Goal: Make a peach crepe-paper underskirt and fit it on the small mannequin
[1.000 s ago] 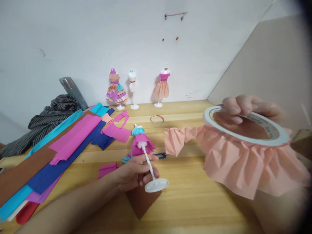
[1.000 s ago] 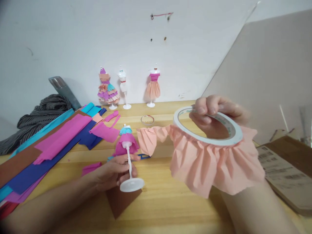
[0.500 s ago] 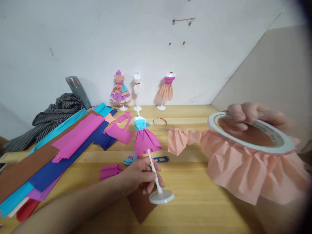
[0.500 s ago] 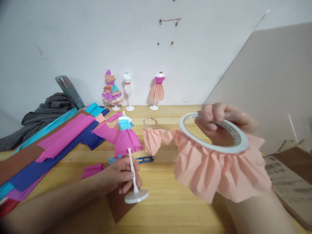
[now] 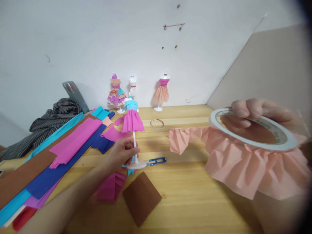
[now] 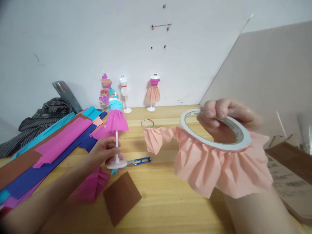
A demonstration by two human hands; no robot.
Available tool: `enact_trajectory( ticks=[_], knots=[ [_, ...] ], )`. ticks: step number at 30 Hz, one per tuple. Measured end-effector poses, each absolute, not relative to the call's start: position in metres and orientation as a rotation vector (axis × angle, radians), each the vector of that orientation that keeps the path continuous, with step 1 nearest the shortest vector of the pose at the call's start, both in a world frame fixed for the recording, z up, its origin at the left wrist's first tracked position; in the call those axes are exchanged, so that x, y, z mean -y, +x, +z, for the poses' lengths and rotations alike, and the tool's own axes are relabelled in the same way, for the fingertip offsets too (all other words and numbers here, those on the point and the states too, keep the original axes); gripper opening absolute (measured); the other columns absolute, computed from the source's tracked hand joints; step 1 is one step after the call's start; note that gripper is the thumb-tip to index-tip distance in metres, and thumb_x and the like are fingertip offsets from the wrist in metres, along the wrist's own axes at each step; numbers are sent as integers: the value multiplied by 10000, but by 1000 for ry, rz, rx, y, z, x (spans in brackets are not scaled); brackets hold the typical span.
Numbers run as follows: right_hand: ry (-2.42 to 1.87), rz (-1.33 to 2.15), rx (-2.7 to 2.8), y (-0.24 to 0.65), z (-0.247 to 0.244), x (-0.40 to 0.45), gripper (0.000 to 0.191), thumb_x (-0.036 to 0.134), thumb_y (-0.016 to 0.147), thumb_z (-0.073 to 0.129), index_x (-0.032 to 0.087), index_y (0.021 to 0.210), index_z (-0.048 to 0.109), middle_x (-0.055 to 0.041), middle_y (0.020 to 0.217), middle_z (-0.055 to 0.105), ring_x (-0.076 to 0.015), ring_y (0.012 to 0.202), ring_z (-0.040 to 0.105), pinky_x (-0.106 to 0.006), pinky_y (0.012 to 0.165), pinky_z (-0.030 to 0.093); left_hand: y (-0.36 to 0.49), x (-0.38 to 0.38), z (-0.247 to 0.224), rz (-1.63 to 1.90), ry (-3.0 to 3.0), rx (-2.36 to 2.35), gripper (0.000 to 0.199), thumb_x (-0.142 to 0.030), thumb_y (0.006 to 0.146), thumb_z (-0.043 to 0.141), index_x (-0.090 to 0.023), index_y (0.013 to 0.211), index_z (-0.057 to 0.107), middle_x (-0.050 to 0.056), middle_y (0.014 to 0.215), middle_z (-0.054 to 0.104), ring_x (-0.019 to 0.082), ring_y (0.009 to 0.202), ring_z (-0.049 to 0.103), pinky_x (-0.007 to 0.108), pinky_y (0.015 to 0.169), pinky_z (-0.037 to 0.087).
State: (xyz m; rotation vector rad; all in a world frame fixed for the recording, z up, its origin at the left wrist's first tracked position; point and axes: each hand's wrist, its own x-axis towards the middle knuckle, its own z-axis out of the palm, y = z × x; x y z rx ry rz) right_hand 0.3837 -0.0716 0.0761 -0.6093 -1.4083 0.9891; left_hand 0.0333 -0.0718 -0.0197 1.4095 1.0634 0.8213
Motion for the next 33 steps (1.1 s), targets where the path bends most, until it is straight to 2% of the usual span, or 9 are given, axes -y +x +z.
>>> enact_trajectory(
  ticks=[6, 11, 20, 26, 33],
  knots=[
    [-582, 965, 1460, 391, 67, 66, 235, 394, 646, 789, 221, 553, 660, -22, 610, 550, -82, 397, 411, -286, 408, 293, 33, 63, -38, 817, 1491, -1105, 232, -374, 688, 633, -182, 730, 510, -75, 446, 507, 65, 327, 408, 174, 339, 316],
    [-545, 1023, 1449, 400, 55, 59, 146, 305, 697, 718, 201, 603, 675, -47, 690, 623, -109, 428, 448, -306, 440, 316, 37, 61, -39, 829, 1544, -1135, 206, -342, 672, 635, -178, 657, 511, -66, 434, 495, 66, 361, 427, 183, 388, 347],
    [-534, 1084, 1500, 389, 57, 57, 126, 290, 696, 701, 206, 602, 696, -40, 667, 624, -121, 441, 474, -304, 456, 326, 53, 36, -30, 826, 1603, -1122, 234, -303, 659, 692, -175, 635, 498, -60, 447, 513, 85, 395, 503, 185, 408, 393],
    [-608, 1055, 1462, 382, 57, 59, 136, 308, 658, 697, 225, 553, 677, -52, 626, 599, -139, 422, 438, -316, 427, 298, 68, -3, -45, 971, 1563, -1141, 199, -250, 680, 679, -164, 747, 513, -69, 538, 508, 79, 414, 513, 187, 409, 414],
    [-570, 1079, 1527, 387, 50, 48, 133, 289, 683, 668, 223, 570, 689, -50, 637, 603, -123, 414, 437, -320, 441, 316, 66, -19, -67, 1035, 1588, -1161, 161, -193, 695, 659, -161, 742, 509, -63, 568, 508, 67, 452, 503, 178, 441, 410]
  ],
)
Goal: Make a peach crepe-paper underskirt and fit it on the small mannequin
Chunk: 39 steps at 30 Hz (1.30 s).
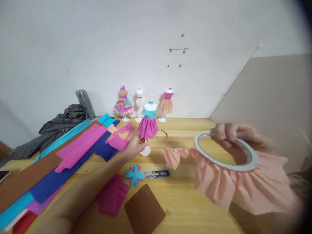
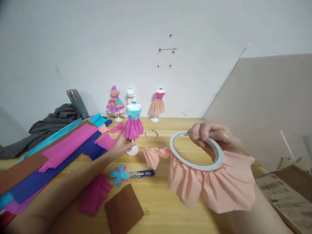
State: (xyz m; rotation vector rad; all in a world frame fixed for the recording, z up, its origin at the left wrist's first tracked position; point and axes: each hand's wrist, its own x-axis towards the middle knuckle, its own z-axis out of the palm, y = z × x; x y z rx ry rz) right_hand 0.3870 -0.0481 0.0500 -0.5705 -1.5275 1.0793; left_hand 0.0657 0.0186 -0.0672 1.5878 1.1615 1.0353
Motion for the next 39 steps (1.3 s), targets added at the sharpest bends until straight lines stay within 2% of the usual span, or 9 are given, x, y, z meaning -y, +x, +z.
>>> enact_trajectory(
  ticks=[5, 14, 20, 28, 33, 39],
  knots=[
    [-569, 1096, 1511, 385, 46, 45, 172, 319, 686, 698, 213, 555, 666, -39, 617, 587, -113, 400, 441, -312, 448, 310, 64, -17, -77, 959, 1623, -1211, 136, -228, 718, 626, -158, 672, 519, -48, 511, 508, 96, 460, 525, 202, 454, 405],
    [-656, 1101, 1486, 377, 49, 51, 177, 346, 667, 700, 231, 536, 671, -50, 606, 588, -139, 428, 434, -313, 437, 315, 62, -14, -79, 893, 1697, -1302, 240, -318, 723, 645, -165, 571, 539, -14, 500, 550, 132, 514, 550, 231, 484, 382],
    [-646, 1075, 1478, 375, 45, 52, 184, 340, 675, 693, 224, 539, 650, -46, 620, 588, -131, 421, 414, -319, 442, 315, 63, -10, -72, 853, 1682, -1250, 217, -286, 713, 664, -169, 576, 542, -22, 502, 561, 131, 504, 574, 226, 491, 413],
    [-617, 1121, 1498, 375, 45, 51, 168, 312, 691, 688, 219, 552, 671, -41, 607, 578, -129, 428, 424, -306, 442, 297, 68, -4, -70, 858, 1649, -1227, 231, -281, 777, 613, -161, 584, 569, 1, 495, 580, 138, 484, 583, 240, 495, 445],
    [-664, 1071, 1486, 371, 42, 51, 175, 309, 703, 657, 233, 545, 654, -65, 622, 586, -160, 463, 425, -324, 437, 315, 71, 1, -64, 862, 1640, -1236, 162, -234, 744, 649, -160, 613, 589, 11, 545, 621, 153, 534, 613, 241, 506, 457],
    [-652, 1130, 1523, 369, 44, 48, 185, 345, 671, 704, 221, 538, 670, -62, 597, 581, -150, 447, 420, -312, 417, 307, 68, 2, -60, 822, 1651, -1274, 121, -177, 711, 648, -147, 607, 593, 1, 536, 615, 139, 519, 606, 229, 513, 452]
  ],
)
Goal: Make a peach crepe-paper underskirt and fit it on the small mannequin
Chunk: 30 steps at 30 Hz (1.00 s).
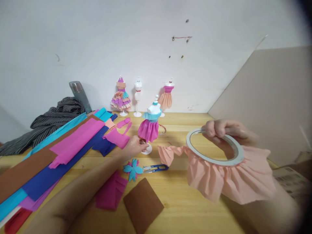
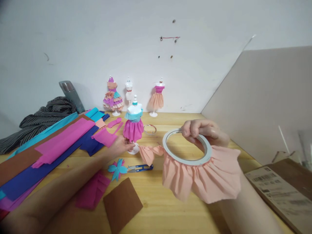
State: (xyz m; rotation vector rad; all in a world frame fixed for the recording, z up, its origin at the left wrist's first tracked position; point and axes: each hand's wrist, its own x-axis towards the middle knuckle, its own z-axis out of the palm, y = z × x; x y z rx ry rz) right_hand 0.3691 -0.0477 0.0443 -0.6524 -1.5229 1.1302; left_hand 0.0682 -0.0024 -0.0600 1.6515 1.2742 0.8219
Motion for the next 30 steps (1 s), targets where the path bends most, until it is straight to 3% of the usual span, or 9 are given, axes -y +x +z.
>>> enact_trajectory(
  ticks=[4, 11, 18, 21, 24, 27, 30],
  knots=[
    [-652, 1165, 1522, 369, 44, 46, 159, 333, 659, 715, 225, 547, 684, -55, 604, 580, -158, 493, 458, -295, 423, 312, 65, 0, -63, 817, 1698, -1343, 149, -189, 709, 646, -153, 581, 578, -16, 478, 562, 120, 450, 539, 218, 456, 385],
    [-673, 1201, 1502, 362, 46, 48, 171, 336, 685, 715, 239, 552, 672, -25, 622, 584, -122, 465, 442, -264, 416, 317, 63, 10, -56, 814, 1927, -1462, 188, -126, 725, 574, -172, 547, 535, -19, 521, 533, 126, 534, 508, 238, 519, 337],
    [-578, 1246, 1516, 364, 42, 41, 140, 263, 708, 694, 219, 576, 692, -26, 631, 612, -115, 467, 471, -258, 420, 323, 59, 34, -36, 437, 2249, -1493, 241, -20, 696, 528, -169, 509, 505, 36, 545, 536, 166, 550, 518, 277, 556, 350],
    [-505, 1266, 1527, 363, 36, 37, 155, 283, 719, 695, 205, 586, 681, -32, 636, 613, -111, 444, 460, -265, 412, 325, 61, 55, -23, 254, 2355, -1435, 229, -147, 763, 589, -152, 536, 564, 61, 546, 553, 201, 582, 563, 293, 581, 395],
    [-443, 1272, 1494, 362, 32, 36, 167, 284, 752, 677, 195, 610, 672, -35, 651, 606, -101, 442, 439, -266, 419, 309, 66, 76, -4, -77, 2532, -1316, 407, -377, 893, 498, -132, 605, 647, 111, 582, 607, 240, 606, 596, 317, 570, 407],
    [-416, 1264, 1440, 360, 30, 39, 171, 285, 752, 673, 201, 603, 668, -33, 634, 586, -104, 454, 426, -270, 428, 288, 67, 92, 20, -211, 2551, -1325, 391, -438, 875, 544, -114, 715, 693, 136, 692, 669, 247, 648, 615, 316, 584, 407],
    [-428, 1257, 1388, 359, 32, 44, 177, 284, 761, 666, 211, 600, 662, -26, 614, 556, -102, 453, 395, -272, 430, 262, 64, 101, 36, -21, 2477, -1257, 322, -456, 823, 619, -142, 790, 684, 98, 803, 682, 218, 731, 610, 288, 634, 420]
  ],
)
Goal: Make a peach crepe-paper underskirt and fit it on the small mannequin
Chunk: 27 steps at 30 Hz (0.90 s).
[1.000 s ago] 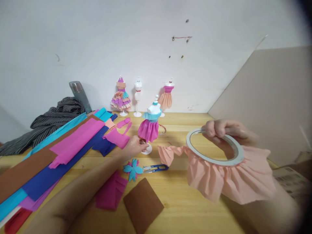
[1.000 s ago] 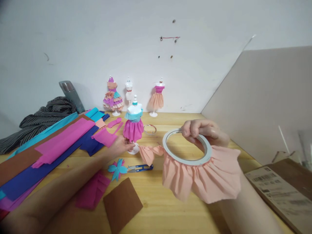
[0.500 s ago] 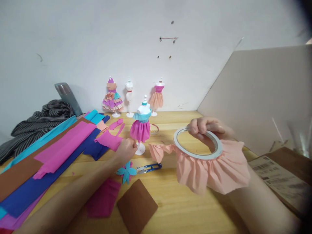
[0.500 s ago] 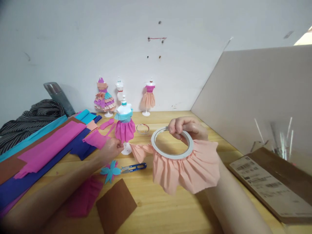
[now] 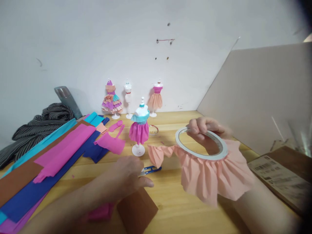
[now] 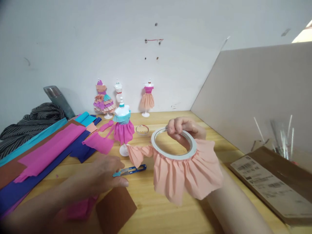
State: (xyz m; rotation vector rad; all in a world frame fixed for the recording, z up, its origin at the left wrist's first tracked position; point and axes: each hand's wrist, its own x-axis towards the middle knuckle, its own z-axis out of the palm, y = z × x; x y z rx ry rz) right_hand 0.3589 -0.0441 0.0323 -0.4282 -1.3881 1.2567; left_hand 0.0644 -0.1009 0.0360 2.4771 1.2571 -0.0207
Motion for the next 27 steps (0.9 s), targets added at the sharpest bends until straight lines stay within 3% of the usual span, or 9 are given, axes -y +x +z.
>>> enact_trajectory(
  ticks=[3, 7, 10, 15, 22, 25, 27],
  knots=[
    [-417, 1284, 1390, 358, 34, 46, 187, 289, 776, 654, 210, 606, 656, -20, 609, 544, -92, 434, 375, -273, 425, 243, 64, 103, 38, 322, 2326, -1152, 277, -434, 771, 678, -177, 874, 660, 46, 862, 665, 174, 725, 581, 268, 646, 416],
    [-341, 1309, 1410, 360, 30, 43, 181, 289, 782, 640, 200, 625, 659, -24, 629, 565, -84, 426, 367, -266, 414, 235, 73, 100, 26, 682, 1982, -1088, 485, -384, 637, 781, -199, 1045, 594, 24, 901, 645, 163, 730, 573, 257, 623, 412],
    [-313, 1309, 1416, 363, 25, 40, 164, 286, 780, 641, 195, 646, 662, -31, 667, 591, -81, 432, 366, -266, 417, 255, 83, 98, 16, 821, 1648, -1014, 510, -336, 567, 793, -183, 989, 551, 33, 902, 638, 169, 754, 588, 263, 630, 435],
    [-281, 1325, 1413, 359, 24, 40, 162, 272, 791, 622, 186, 661, 669, -32, 676, 601, -76, 426, 377, -257, 414, 237, 90, 97, 4, 908, 1342, -818, 298, -336, 618, 756, -159, 758, 562, 20, 726, 631, 156, 695, 602, 289, 672, 468],
    [-338, 1213, 1428, 345, 30, 49, 175, 248, 779, 686, 186, 626, 628, -16, 625, 559, -82, 445, 369, -248, 403, 196, 87, 95, 6, 942, 1309, -794, 246, -342, 686, 714, -160, 656, 551, -9, 582, 583, 108, 558, 525, 238, 561, 392],
    [-417, 1231, 1391, 342, 32, 55, 177, 190, 745, 686, 189, 590, 601, -17, 614, 543, -95, 481, 381, -248, 425, 209, 87, 98, 14, 910, 1254, -800, 187, -294, 679, 722, -157, 718, 601, -13, 615, 595, 108, 588, 542, 232, 581, 392],
    [-460, 1248, 1374, 342, 33, 56, 194, 222, 759, 663, 193, 579, 597, -23, 615, 537, -103, 486, 373, -256, 437, 248, 88, 99, 15, 938, 1211, -810, 259, -270, 627, 760, -164, 837, 653, -8, 684, 633, 115, 635, 569, 229, 605, 408]
  ],
)
